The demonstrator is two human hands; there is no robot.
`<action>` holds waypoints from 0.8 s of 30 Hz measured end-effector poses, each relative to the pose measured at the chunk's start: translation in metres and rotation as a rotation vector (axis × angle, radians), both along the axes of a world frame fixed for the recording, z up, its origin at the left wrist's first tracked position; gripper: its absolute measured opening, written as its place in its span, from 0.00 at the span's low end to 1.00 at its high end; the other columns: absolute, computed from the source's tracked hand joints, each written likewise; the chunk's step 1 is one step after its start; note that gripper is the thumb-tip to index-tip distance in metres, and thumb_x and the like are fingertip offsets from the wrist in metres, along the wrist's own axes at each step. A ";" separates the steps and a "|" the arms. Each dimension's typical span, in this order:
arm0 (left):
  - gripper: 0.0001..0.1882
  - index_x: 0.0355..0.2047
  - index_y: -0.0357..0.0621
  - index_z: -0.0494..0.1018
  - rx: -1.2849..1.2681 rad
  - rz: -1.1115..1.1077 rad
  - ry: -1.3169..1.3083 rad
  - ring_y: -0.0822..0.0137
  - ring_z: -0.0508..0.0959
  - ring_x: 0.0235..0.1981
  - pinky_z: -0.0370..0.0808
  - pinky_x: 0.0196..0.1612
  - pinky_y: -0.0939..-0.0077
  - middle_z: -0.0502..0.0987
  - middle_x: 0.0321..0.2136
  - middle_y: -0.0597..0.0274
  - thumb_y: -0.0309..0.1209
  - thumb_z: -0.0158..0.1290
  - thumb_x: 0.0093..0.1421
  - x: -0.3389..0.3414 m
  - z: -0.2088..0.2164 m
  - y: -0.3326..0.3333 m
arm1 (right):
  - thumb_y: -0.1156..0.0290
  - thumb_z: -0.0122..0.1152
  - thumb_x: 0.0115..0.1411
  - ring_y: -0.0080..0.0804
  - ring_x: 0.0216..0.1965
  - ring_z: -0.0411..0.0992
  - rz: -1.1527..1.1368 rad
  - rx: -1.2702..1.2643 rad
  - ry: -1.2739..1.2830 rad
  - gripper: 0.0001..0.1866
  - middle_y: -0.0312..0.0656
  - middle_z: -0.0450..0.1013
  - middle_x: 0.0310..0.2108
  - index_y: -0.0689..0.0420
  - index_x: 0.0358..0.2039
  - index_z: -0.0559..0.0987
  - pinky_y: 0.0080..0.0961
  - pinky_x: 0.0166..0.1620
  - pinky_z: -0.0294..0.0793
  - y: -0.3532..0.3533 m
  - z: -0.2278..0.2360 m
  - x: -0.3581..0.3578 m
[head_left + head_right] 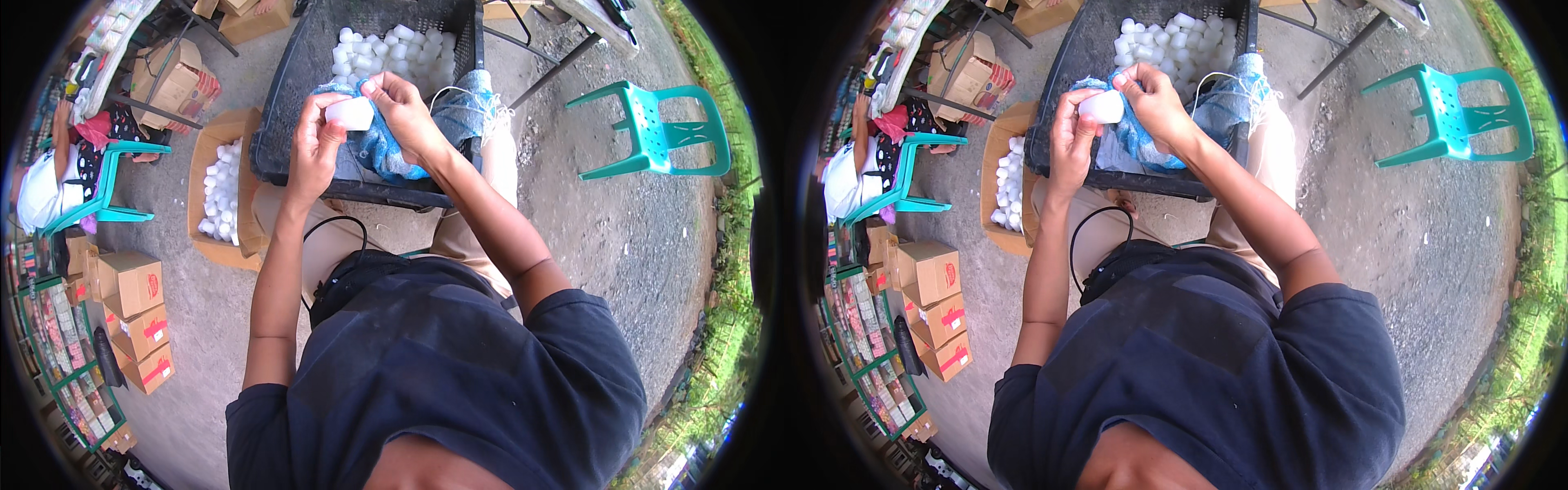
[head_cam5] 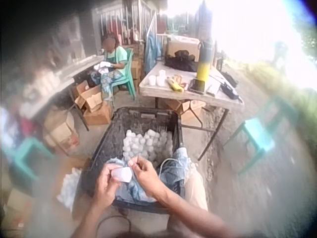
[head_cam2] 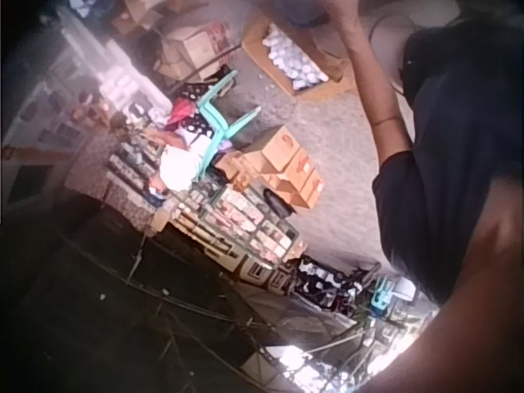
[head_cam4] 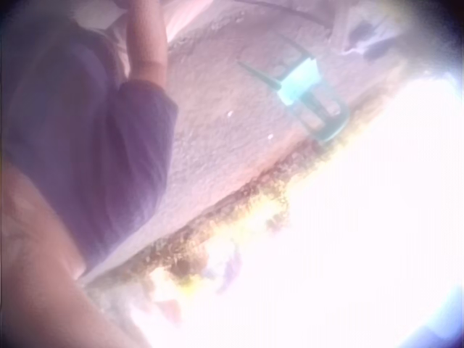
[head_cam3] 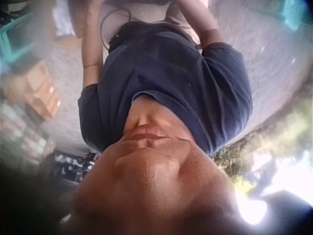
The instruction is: The person repeatedly picks small white cylindrical objects from a basket, wipes them with a blue cloth, inserts a string, and cuts the string with scissors. The process is repeated for multiple items in a repetitive assembly loop.
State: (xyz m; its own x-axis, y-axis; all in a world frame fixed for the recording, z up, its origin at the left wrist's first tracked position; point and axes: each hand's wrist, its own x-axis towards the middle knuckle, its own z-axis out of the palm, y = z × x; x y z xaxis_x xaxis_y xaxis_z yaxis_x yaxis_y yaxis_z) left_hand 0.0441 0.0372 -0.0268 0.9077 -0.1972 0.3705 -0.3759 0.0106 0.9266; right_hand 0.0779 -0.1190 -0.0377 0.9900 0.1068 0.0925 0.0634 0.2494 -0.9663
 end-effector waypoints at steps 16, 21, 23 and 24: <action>0.18 0.57 0.38 0.62 -0.385 0.150 0.108 0.72 0.70 0.51 0.68 0.54 0.75 0.70 0.51 0.60 0.30 0.45 0.69 0.006 0.009 -0.015 | 0.63 0.62 0.59 0.54 0.42 0.76 -0.032 -0.473 -0.549 0.27 0.58 0.76 0.37 0.62 0.56 0.68 0.37 0.44 0.75 0.009 0.037 -0.004; 0.20 0.58 0.44 0.60 -0.662 -0.009 0.432 0.70 0.69 0.50 0.66 0.56 0.63 0.70 0.45 0.66 0.40 0.35 0.72 0.003 0.017 -0.005 | 0.60 0.62 0.59 0.55 0.30 0.77 -0.080 -0.668 -0.553 0.23 0.55 0.77 0.26 0.62 0.47 0.67 0.43 0.33 0.75 0.022 0.038 -0.002; 0.22 0.58 0.46 0.60 -0.735 -0.036 0.517 0.71 0.70 0.48 0.66 0.55 0.60 0.69 0.42 0.67 0.44 0.33 0.72 -0.002 0.017 -0.001 | 0.59 0.62 0.58 0.53 0.28 0.77 0.048 -0.648 -0.484 0.24 0.54 0.77 0.24 0.63 0.45 0.66 0.42 0.31 0.75 0.019 0.035 -0.003; 0.23 0.54 0.48 0.65 -0.771 -0.099 0.513 0.71 0.69 0.47 0.67 0.50 0.62 0.70 0.46 0.66 0.49 0.32 0.71 -0.001 0.009 0.003 | 0.59 0.62 0.58 0.50 0.24 0.77 0.042 -0.611 -0.552 0.23 0.50 0.76 0.21 0.62 0.44 0.66 0.40 0.29 0.75 0.018 0.029 -0.002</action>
State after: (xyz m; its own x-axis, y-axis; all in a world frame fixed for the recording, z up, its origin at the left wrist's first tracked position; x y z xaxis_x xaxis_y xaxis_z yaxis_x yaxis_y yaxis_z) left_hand 0.0428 0.0403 -0.0173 0.9887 -0.1492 -0.0103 0.1133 0.7022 0.7029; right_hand 0.0758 -0.1008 -0.0088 0.8133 0.3321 0.4778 0.5710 -0.2975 -0.7651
